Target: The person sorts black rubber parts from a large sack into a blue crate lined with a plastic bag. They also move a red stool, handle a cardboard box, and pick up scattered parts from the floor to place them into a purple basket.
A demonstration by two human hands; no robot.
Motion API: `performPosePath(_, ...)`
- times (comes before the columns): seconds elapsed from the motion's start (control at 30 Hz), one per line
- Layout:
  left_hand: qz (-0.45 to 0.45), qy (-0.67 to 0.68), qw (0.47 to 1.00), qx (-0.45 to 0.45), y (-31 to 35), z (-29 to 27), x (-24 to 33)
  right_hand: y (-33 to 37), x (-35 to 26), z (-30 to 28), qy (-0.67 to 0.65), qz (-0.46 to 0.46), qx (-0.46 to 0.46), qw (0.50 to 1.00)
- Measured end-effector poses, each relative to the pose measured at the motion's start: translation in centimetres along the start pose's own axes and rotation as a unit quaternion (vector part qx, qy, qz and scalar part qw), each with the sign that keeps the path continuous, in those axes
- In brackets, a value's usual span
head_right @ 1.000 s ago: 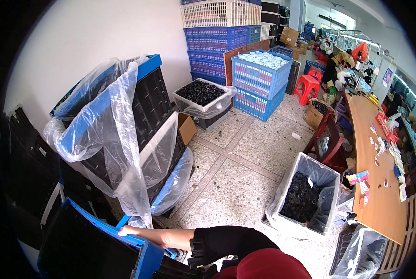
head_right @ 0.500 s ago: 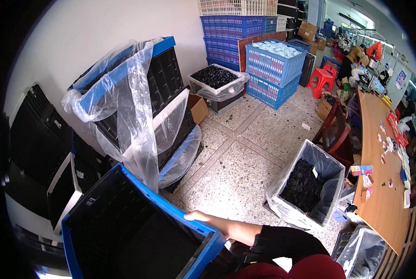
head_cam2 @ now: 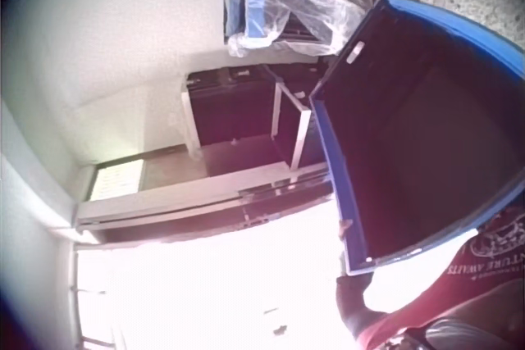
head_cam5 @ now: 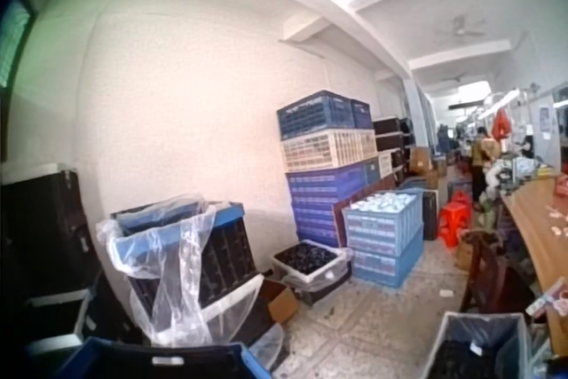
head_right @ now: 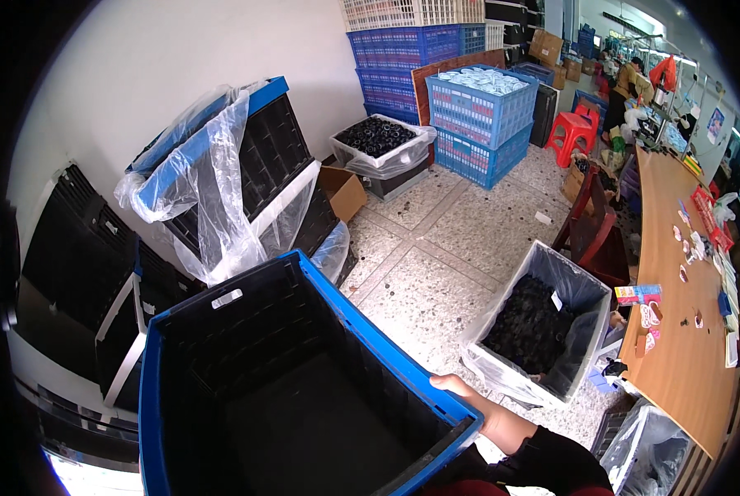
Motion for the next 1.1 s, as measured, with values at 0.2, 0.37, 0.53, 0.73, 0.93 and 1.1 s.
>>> performPosePath(0.2, 0.011, -0.026, 0.999, -0.046, -1.6, 9.5, 4.0, 3.5, -1.9, -11.5, -0.085, -0.025, 0.082, 0.993)
performPosePath(0.37, 0.034, -0.033, 0.991, -0.125, -5.3, 18.4, 8.0, 4.6, -4.0, -20.4, -0.197, -0.088, 0.075, 0.974)
performPosePath(0.53, 0.03, -0.004, 0.977, -0.213, -10.7, 29.0, 12.1, 6.1, -8.3, -25.2, -0.215, -0.151, 0.149, 0.953)
performPosePath(0.73, 0.036, 0.01, 0.945, -0.326, -23.2, 38.7, 10.3, 4.5, -16.8, -29.5, -0.222, -0.231, 0.198, 0.926)
performPosePath(0.93, 0.042, -0.007, 0.93, -0.364, -35.9, 46.4, 8.1, -2.1, -27.0, -32.8, -0.216, -0.297, 0.18, 0.913)
performPosePath(1.1, 0.002, 0.057, 0.923, -0.381, -47.7, 53.4, 3.3, -7.4, -33.3, -39.3, -0.23, -0.285, 0.211, 0.906)
Point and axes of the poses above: each hand's wrist, its own y-axis away from the middle knuckle, its own z-axis out of the palm, x = y × z, the point moved 8 cm from there along -y, towards the middle knuckle, and after that the axes turned 14 degrees about z, right-handed, at the moved point
